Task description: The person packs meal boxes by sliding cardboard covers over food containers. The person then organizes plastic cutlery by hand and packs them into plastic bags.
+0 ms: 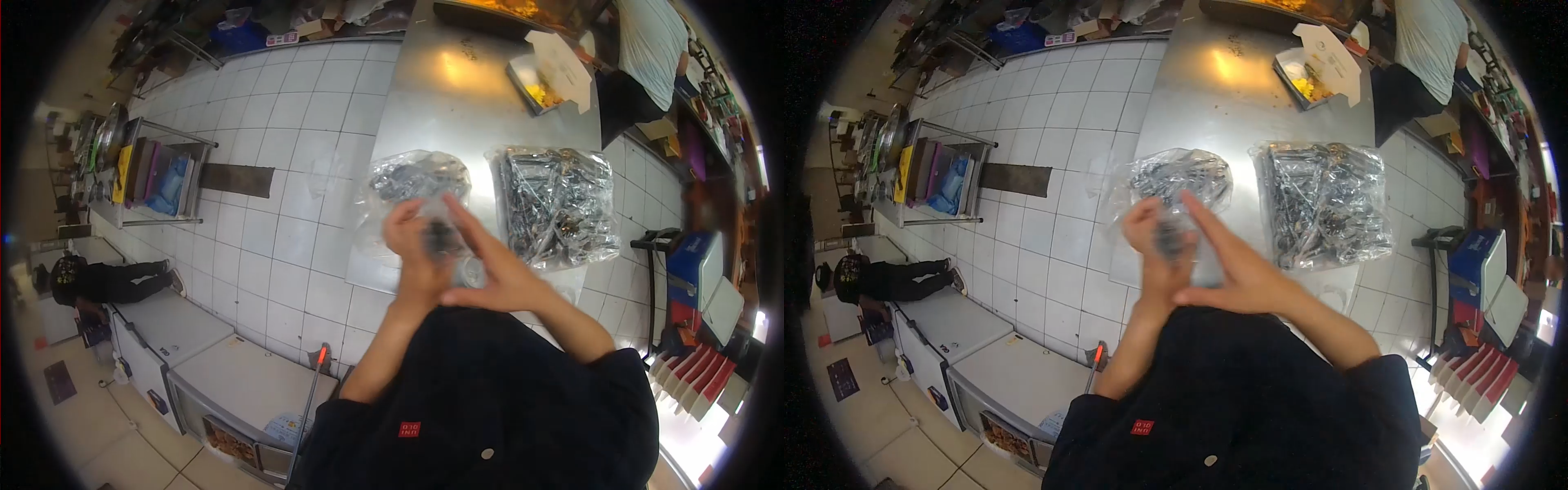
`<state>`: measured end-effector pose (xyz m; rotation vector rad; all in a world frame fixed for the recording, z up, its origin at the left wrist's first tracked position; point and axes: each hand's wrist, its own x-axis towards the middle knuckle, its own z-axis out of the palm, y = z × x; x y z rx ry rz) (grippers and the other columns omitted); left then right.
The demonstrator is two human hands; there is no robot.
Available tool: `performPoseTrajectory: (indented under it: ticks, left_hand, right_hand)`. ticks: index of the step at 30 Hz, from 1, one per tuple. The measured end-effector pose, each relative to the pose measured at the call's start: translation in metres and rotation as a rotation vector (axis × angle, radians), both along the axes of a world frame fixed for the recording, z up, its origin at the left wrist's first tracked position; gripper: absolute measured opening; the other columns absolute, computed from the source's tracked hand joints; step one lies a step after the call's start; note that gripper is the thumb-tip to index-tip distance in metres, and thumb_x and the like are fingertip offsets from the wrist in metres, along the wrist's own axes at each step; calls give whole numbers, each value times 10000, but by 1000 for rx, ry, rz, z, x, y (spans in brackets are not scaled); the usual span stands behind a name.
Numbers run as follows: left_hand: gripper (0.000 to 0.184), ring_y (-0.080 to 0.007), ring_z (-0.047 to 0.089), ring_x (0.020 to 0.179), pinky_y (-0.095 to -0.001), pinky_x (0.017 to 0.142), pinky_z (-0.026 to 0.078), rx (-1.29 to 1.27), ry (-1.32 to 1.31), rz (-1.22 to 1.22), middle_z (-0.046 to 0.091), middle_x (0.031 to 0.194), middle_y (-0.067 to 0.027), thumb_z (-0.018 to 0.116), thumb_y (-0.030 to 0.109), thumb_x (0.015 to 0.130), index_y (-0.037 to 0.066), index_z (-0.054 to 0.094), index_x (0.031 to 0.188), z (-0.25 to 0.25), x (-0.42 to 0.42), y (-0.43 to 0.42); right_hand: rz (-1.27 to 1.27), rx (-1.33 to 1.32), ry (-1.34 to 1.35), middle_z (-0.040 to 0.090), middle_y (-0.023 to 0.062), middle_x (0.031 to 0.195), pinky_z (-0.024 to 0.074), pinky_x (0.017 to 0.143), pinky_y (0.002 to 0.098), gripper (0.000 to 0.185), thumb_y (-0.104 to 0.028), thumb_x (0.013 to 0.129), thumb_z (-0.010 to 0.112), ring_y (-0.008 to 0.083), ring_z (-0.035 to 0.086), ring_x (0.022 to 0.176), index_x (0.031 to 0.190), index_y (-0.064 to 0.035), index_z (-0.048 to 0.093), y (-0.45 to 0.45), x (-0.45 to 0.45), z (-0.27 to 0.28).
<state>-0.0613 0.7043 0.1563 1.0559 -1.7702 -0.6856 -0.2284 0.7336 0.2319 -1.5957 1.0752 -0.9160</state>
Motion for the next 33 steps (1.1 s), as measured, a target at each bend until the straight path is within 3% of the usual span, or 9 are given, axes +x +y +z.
performPoseTrajectory:
  ticks: [6,10,13,16,20,24,28,30,33]
  left_hand:
    - [837,-444,256,1434,-585,1153,214,169,-352,-213,210,1598,-248,795,144,784,26,347,1481,37,44,-6]
    - [918,-457,278,1441,-581,1148,242,84,-126,-54,279,1550,-259,844,177,727,45,355,1492,9,97,-21]
    - [700,-336,465,1289,-474,1095,345,210,-279,388,493,1376,-206,809,187,830,29,458,1415,-28,114,-39]
    - [345,-175,563,1022,-353,998,417,730,459,163,603,1115,-88,708,160,968,8,568,1244,-71,140,-61]
    - [164,-132,568,874,-304,870,470,491,695,176,619,915,-24,635,138,1030,-5,629,1110,-60,144,-69]
    - [279,-211,586,946,-341,902,472,310,58,-27,625,964,-77,698,148,973,-5,620,1193,-41,139,-64]
    - [371,-276,577,1108,-405,1003,450,239,-43,99,591,1191,-133,721,174,947,13,611,1263,-28,144,-44]
    - [377,-293,573,1138,-421,1021,440,316,-6,130,584,1216,-137,711,174,952,12,602,1275,-32,149,-35]
    - [371,-309,570,1168,-438,1034,435,236,-63,269,574,1247,-146,692,154,958,7,589,1283,-43,151,-24]
  right_hand:
    - [-368,380,-729,639,49,1232,495,1021,358,442,-234,1045,650,174,603,1170,1422,-34,535,-10,68,-73]
    - [-377,17,-736,687,120,1199,526,1015,382,200,-164,1084,553,229,651,1188,1226,-28,592,-45,80,-88]
    - [-116,-146,-262,690,187,1222,523,1035,439,142,-96,1050,555,289,659,1207,1165,-16,583,-73,86,-114]
    - [204,-114,438,690,197,1230,523,1025,486,228,-85,990,613,340,654,1206,1206,-15,590,-110,80,-143]
    - [274,307,1154,653,223,1299,524,982,512,433,-100,847,733,425,625,1207,1246,-26,583,-140,57,-211]
    - [-23,-344,1340,660,221,1307,516,1005,525,526,-118,871,717,442,637,1192,1365,-9,573,-117,79,-194]
    - [-16,-60,371,713,179,1209,532,959,441,354,-106,913,690,344,693,1120,1257,-30,660,-58,82,-56]
    - [-128,174,223,726,156,1062,542,910,427,220,-92,933,657,308,709,1005,1138,-30,706,-18,41,-9]
    - [-608,50,672,718,113,1109,550,871,397,205,-15,902,636,307,697,1026,1091,-46,710,31,-76,-45]
